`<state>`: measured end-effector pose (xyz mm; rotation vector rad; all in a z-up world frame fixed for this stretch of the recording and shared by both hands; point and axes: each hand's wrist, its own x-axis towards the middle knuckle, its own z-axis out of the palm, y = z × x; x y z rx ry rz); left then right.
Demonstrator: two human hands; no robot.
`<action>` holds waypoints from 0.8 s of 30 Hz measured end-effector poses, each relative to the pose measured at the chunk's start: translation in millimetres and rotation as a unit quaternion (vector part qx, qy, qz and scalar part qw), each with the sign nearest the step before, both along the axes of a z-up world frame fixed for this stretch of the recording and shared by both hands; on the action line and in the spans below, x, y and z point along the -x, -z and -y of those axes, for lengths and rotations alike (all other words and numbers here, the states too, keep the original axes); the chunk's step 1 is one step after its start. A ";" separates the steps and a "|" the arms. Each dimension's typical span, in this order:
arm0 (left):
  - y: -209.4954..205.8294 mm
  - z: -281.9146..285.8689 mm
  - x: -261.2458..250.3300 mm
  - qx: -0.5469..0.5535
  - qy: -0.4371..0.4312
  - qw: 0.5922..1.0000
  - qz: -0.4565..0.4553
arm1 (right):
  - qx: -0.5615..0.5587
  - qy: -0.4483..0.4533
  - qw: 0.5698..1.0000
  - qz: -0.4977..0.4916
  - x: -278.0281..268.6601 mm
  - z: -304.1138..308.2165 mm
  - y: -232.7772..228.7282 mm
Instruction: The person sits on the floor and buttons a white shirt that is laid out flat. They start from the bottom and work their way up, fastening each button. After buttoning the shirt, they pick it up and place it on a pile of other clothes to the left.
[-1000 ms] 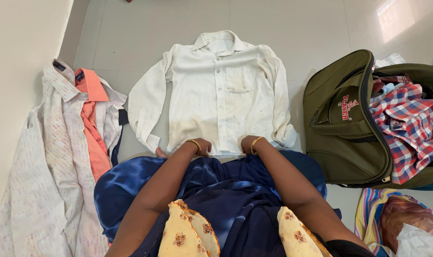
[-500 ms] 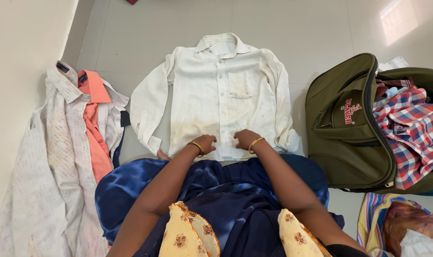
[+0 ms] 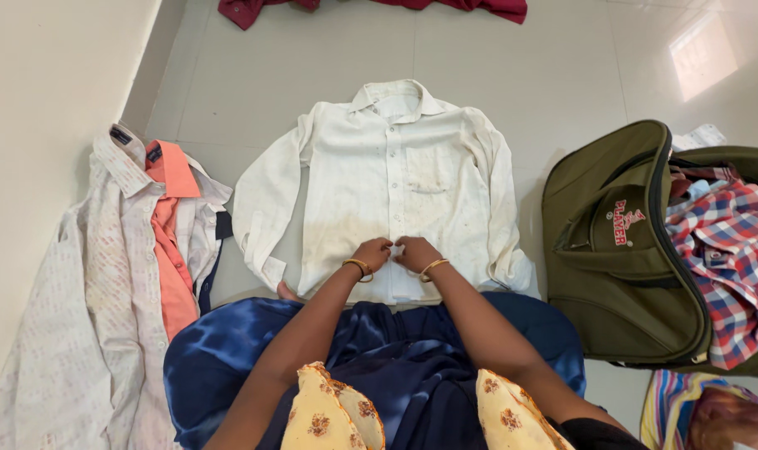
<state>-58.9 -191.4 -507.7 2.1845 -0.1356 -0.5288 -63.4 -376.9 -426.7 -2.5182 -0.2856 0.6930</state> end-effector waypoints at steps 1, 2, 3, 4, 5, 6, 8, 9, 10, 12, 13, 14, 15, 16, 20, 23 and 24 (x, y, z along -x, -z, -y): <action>2.5 -0.8 0.7 0.027 -0.008 0.999 -0.034 | -0.001 0.006 1.000 -0.012 -5.7 5.0 5.3; 4.1 -1.4 -0.9 0.054 -0.015 0.996 -0.067 | -0.002 0.013 1.000 -0.023 -11.8 9.6 9.7; 4.7 0.4 -4.6 0.089 -0.047 0.989 -0.111 | -0.002 0.020 0.999 -0.036 -15.2 14.3 14.3; 4.5 2.5 -10.3 0.124 -0.079 0.977 -0.155 | 0.004 0.009 1.000 -0.019 -18.5 15.3 19.0; 4.7 3.1 -14.0 0.157 -0.109 0.961 -0.198 | 0.008 0.000 1.000 -0.002 -21.3 11.7 23.4; 5.8 4.5 -15.3 0.175 -0.134 0.953 -0.210 | 0.012 -0.010 1.000 0.015 -23.0 8.9 25.8; 6.8 4.5 -20.8 0.207 -0.183 0.933 -0.229 | 0.006 0.012 1.000 -0.003 -23.3 2.9 22.8; 8.4 4.5 -22.0 0.216 -0.184 0.928 -0.240 | 0.003 0.023 1.000 -0.012 -22.3 -0.5 17.5; 10.8 4.2 -22.4 0.225 -0.186 0.923 -0.250 | 0.008 0.035 0.999 -0.022 -21.1 -4.4 9.6; 15.1 3.8 -24.9 0.246 -0.189 0.915 -0.256 | 0.017 0.058 0.997 -0.041 -17.3 -13.3 -10.7; 17.8 4.1 -24.4 0.258 -0.190 0.913 -0.254 | 0.027 0.064 0.997 -0.043 -13.4 -18.0 -20.4; 18.9 4.0 -25.2 0.270 -0.191 0.910 -0.251 | 0.038 0.071 0.996 -0.045 -9.8 -22.2 -28.5; 18.8 3.2 -26.2 0.268 -0.191 0.909 -0.255 | 0.049 0.078 0.995 -0.047 -7.7 -24.7 -34.5; 18.2 2.0 -26.8 0.267 -0.191 0.908 -0.259 | 0.051 0.079 0.995 -0.043 -7.6 -25.8 -37.9; 14.4 -1.8 -29.1 0.300 -0.187 0.889 -0.292 | 0.058 0.050 0.996 -0.036 -10.2 -27.0 -29.4; 17.2 -3.4 -31.4 0.302 -0.193 0.882 -0.307 | 0.065 0.039 0.996 -0.040 -12.7 -26.6 -20.6; 20.2 -3.2 -33.3 0.306 -0.192 0.878 -0.313 | 0.068 0.040 0.996 -0.042 -13.1 -26.9 -19.0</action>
